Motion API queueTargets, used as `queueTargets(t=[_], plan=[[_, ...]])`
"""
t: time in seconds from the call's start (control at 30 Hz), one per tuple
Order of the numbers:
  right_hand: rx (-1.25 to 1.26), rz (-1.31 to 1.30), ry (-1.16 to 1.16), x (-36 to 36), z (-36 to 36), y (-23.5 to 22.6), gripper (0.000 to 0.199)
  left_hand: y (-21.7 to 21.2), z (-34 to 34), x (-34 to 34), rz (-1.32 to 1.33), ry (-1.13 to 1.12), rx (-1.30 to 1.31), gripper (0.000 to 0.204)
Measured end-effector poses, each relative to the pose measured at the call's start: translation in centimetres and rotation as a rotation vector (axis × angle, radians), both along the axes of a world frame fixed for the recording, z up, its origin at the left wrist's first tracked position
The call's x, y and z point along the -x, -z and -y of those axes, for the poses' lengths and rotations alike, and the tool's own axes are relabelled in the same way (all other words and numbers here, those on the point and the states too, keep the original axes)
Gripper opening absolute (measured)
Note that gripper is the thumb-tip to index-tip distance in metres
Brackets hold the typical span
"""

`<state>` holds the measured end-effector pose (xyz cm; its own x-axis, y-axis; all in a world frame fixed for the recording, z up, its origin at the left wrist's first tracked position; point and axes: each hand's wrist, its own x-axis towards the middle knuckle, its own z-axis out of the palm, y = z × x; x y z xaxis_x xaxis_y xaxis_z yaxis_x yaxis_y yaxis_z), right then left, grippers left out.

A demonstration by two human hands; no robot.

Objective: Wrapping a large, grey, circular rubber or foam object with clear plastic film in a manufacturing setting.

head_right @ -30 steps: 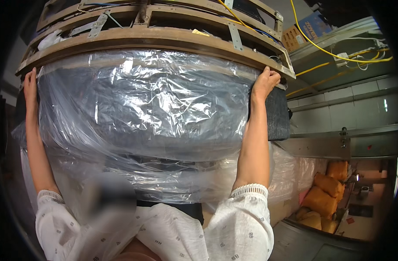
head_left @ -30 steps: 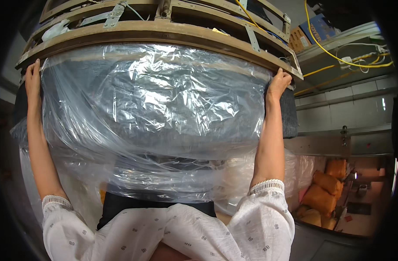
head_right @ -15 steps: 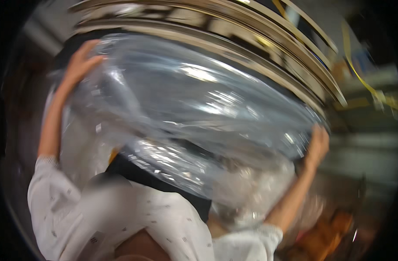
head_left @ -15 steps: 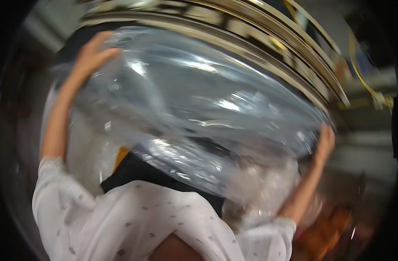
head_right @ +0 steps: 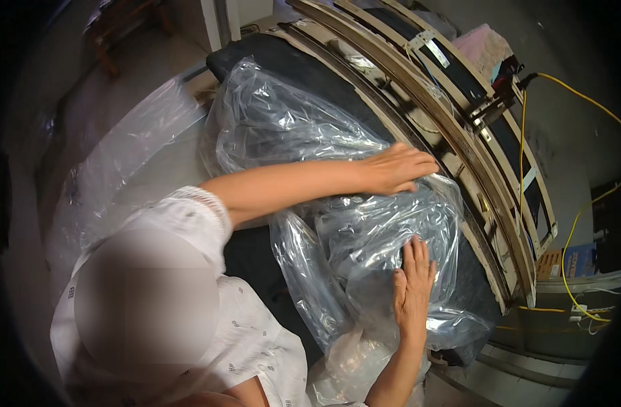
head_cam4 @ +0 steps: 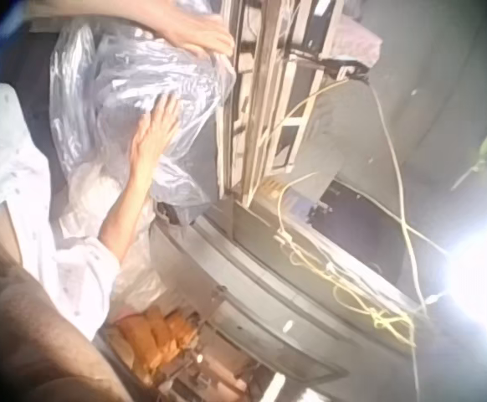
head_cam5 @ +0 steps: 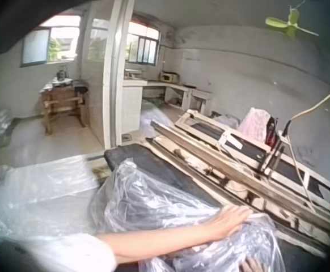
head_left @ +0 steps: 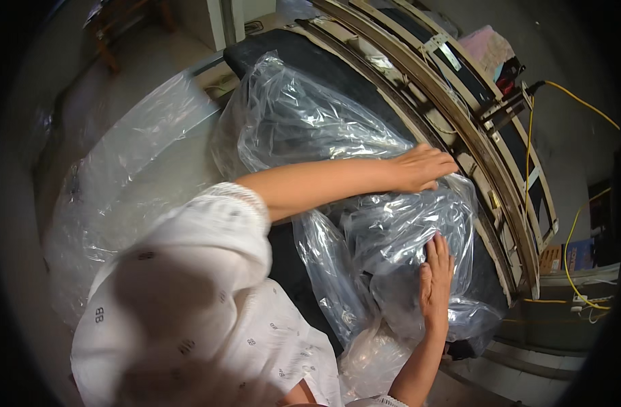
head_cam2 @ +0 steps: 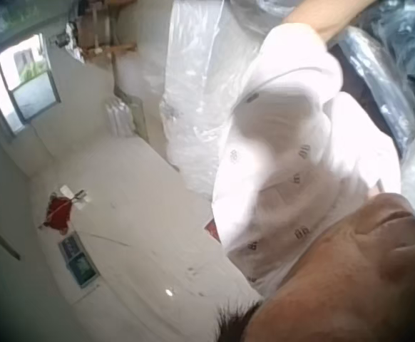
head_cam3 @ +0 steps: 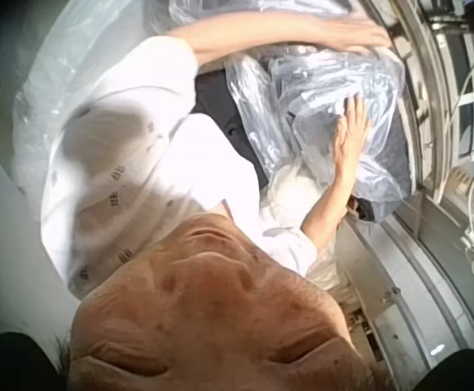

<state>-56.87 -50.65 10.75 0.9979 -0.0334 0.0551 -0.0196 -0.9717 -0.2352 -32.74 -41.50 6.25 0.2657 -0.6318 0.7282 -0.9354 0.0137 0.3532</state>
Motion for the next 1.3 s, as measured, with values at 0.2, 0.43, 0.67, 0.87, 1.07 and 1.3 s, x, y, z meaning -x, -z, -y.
queueTargets(t=[0.2,0.43,0.67,0.87,1.07,1.3], plan=[[0.172,0.078,0.269,3.0,3.4,1.0,0.049,0.9,-25.0,1.8,0.092,-0.615,0.070,0.032],[0.040,0.309,0.459,-1.2,3.2,-0.4,0.021,15.1,-41.1,-7.3,-0.301,-1.126,-0.016,0.056],[-0.337,0.020,-0.067,-7.3,-15.1,0.3,0.027,14.9,-44.5,-5.6,-0.903,-0.855,-0.020,0.019],[-0.387,-0.383,-0.099,-6.4,-14.8,5.4,0.029,1.6,-43.4,-0.1,-1.080,-0.584,0.277,0.027],[-0.933,0.440,0.520,-6.3,2.0,-9.5,0.039,-4.9,-37.1,6.7,-1.287,0.095,0.165,0.031],[-0.305,0.906,0.527,5.2,5.2,-15.8,0.023,-6.1,-21.8,12.8,-0.793,0.757,-0.249,0.052]])
